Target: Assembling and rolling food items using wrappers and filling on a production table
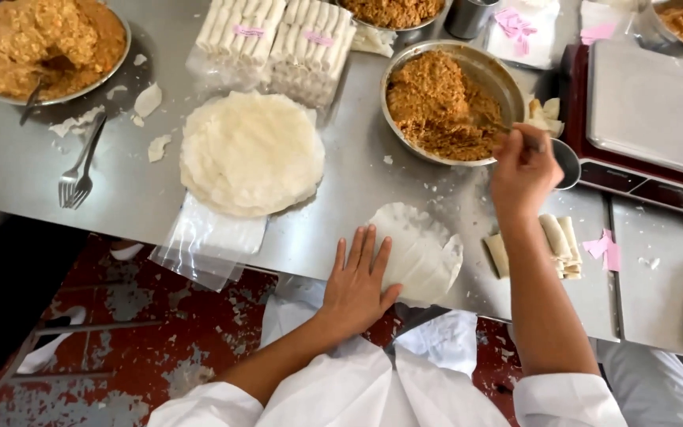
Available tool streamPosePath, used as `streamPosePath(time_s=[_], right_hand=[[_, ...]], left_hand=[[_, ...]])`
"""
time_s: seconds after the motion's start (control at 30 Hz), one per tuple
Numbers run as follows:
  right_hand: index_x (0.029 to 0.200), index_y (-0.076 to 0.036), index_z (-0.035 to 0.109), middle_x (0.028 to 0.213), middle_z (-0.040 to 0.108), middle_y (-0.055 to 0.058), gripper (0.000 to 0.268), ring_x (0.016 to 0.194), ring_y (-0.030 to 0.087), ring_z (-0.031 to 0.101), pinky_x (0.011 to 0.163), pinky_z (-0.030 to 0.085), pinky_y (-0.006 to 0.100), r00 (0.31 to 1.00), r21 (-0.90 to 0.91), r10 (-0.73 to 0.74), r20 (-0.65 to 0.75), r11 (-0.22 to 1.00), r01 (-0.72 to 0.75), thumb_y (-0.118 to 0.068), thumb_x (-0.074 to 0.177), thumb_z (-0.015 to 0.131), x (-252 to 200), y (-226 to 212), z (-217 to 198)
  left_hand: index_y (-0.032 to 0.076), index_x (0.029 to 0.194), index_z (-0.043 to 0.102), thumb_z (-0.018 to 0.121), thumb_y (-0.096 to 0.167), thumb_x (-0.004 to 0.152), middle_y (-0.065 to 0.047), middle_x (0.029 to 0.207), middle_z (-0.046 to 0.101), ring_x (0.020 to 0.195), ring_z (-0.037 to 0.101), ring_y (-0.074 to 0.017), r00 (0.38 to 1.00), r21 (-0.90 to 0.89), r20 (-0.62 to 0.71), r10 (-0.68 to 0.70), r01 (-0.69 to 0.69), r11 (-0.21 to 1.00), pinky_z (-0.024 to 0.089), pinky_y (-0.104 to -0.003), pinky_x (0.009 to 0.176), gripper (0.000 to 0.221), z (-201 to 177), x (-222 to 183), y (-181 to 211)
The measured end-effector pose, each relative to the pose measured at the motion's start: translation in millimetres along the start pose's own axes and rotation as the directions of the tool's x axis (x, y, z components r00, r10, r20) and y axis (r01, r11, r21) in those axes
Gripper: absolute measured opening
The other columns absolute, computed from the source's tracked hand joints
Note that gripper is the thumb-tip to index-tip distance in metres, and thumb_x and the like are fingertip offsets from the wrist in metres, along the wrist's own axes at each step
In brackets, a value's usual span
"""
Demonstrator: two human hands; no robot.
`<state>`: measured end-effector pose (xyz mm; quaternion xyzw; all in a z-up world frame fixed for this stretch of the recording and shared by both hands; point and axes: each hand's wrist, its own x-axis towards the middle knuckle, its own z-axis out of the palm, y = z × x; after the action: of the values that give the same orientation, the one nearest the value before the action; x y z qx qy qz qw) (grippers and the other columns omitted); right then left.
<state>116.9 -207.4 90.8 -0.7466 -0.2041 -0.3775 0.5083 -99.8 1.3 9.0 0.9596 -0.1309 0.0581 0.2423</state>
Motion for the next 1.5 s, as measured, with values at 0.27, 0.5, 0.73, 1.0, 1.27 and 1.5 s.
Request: streamPosePath(time_s=[0.27,0.5,0.73,1.0,1.27,1.5], right_hand=[[0.107,-0.007,0.073,0.079,0.075,0.007,0.012,0.069,0.024,0.075,0.067,0.058,0.034,0.991,-0.149,-0.057,0.122,0.986,0.075,-0.009,0.109,0.062,-29.8,-8.1,38.9],[0.115,0.003,0.060,0.090,0.069,0.016,0.019,0.073,0.018,0.070,0.069,0.063,0.032,0.945,0.266,0.292,0.144,0.909,-0.321,-0.005,0.115,0.043,-22.9,-37.4,-11.7],[0.093,0.004,0.061,0.078,0.069,0.015,0.023,0.057,0.016,0.063,0.050,0.053,0.025,0.737,0.053,0.498,0.457,0.812,-0.582,0.000,0.111,0.048,-78.7,-87.5,-79.6],[0.108,0.005,0.063,0.080,0.070,0.020,0.015,0.059,0.022,0.067,0.062,0.060,0.034,0.732,-0.057,0.596,0.331,0.787,-0.615,-0.002,0.113,0.051,-145.8,-23.4,-141.0],[0.112,0.006,0.063,0.088,0.073,0.023,0.018,0.070,0.026,0.074,0.067,0.065,0.039,0.761,0.099,0.592,0.267,0.768,-0.632,-0.006,0.110,0.050,-188.7,-56.5,-106.7],[0.113,0.012,0.066,0.099,0.073,0.028,0.033,0.089,0.038,0.075,0.077,0.063,0.049,0.992,0.070,-0.002,0.127,0.998,-0.007,-0.013,0.114,0.045,-113.7,-53.5,-56.8]], left_hand=[[0.000,0.159,0.028,0.043,0.050,0.104,-0.034,0.163,0.022,0.154,0.013,-0.0465,1.000,-0.003,-0.012,-0.005,0.004,1.000,-0.001,-0.066,0.120,0.076,1.0,-1.0,-0.3],[0.012,0.159,0.036,0.051,0.067,0.090,-0.023,0.162,0.035,0.153,0.022,-0.0450,0.951,0.099,-0.140,0.277,-0.265,0.959,0.012,-0.069,0.119,0.089,12.2,-10.8,-15.2],[0.014,0.081,0.061,0.063,-0.002,0.095,-0.001,0.089,0.059,0.093,0.055,-0.0246,0.704,0.172,-0.496,0.508,-0.494,0.852,0.040,-0.036,0.077,0.021,13.9,-9.9,-19.7],[0.018,0.085,0.066,0.068,0.022,0.097,0.003,0.086,0.058,0.094,0.057,-0.0211,0.741,0.064,-0.536,0.405,-0.443,0.894,0.046,-0.040,0.082,0.013,52.4,-11.4,-29.9],[0.018,0.085,0.063,0.066,0.018,0.096,0.003,0.085,0.054,0.096,0.055,-0.0208,0.769,0.082,-0.492,0.409,-0.427,0.901,0.044,-0.040,0.086,0.011,37.4,-9.8,-23.6],[0.016,0.087,0.065,0.065,0.016,0.094,-0.001,0.085,0.057,0.092,0.055,-0.0242,0.927,-0.074,-0.218,0.304,-0.327,0.942,0.043,-0.041,0.084,0.007,12.7,21.7,-18.0]])
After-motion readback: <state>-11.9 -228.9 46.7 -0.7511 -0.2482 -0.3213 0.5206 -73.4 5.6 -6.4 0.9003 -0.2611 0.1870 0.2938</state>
